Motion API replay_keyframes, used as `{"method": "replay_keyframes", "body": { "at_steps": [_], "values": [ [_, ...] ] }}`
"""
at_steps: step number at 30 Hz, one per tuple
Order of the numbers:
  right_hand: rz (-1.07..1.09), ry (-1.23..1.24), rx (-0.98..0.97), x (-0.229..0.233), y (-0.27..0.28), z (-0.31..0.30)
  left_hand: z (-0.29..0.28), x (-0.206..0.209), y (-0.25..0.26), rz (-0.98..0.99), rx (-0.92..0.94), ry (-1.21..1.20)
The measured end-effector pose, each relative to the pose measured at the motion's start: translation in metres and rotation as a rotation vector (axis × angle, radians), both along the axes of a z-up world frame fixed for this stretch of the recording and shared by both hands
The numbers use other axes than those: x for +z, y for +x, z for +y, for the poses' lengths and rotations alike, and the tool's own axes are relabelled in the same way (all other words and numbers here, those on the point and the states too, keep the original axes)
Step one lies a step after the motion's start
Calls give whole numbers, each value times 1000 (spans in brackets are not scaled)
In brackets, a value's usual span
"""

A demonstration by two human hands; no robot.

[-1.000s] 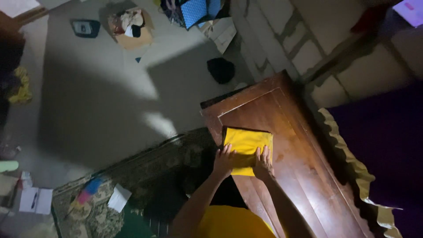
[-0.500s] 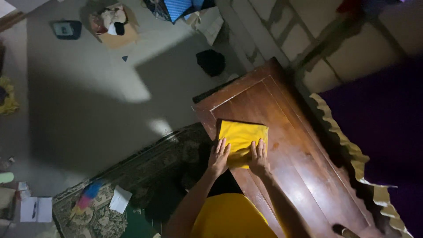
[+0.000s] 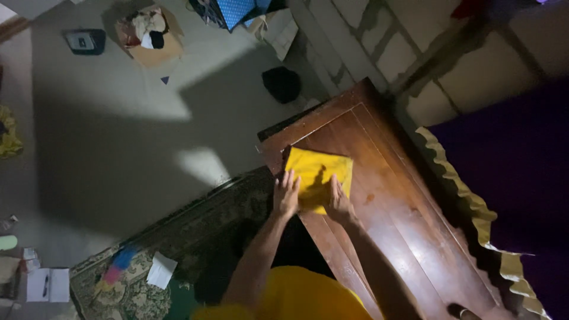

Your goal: Spray and wipe a wooden trunk with a yellow cloth.

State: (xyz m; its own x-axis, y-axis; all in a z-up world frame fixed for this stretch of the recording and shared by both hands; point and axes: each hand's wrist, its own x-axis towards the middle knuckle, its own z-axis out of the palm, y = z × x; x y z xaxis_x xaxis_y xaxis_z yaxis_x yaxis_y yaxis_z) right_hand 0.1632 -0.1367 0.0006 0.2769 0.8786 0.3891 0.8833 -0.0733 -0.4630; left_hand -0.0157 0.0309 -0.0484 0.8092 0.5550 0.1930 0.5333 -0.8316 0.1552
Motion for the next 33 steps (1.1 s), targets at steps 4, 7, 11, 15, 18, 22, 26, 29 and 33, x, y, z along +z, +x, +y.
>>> {"method": "replay_keyframes", "body": {
  "at_steps": [4,7,11,15,18,22,26,29,33],
  "values": [
    [111,-562,24,27,27,46,43,23,25,162,37,-49],
    [103,-418,108,25,32,54,47,54,26,285,27,-254],
    [15,-748,45,47,18,39,22,75,9,300,-13,-338],
    [-63,-619,2,50,-5,7,-18,78,-20,214,-55,-301],
    [-136,-503,-79,44,-23,-24,-46,109,-33,186,-62,-402],
    [-10,-444,-53,59,-48,-70,-81,118,-61,170,-109,-383],
    [31,-539,-124,57,-71,-105,-108,129,-76,95,-141,-413],
    [52,-538,-139,58,-77,-108,-112,122,-71,49,-110,-433],
    [52,-499,-132,67,-65,-88,-98,117,-50,37,-68,-416]
  ]
}}
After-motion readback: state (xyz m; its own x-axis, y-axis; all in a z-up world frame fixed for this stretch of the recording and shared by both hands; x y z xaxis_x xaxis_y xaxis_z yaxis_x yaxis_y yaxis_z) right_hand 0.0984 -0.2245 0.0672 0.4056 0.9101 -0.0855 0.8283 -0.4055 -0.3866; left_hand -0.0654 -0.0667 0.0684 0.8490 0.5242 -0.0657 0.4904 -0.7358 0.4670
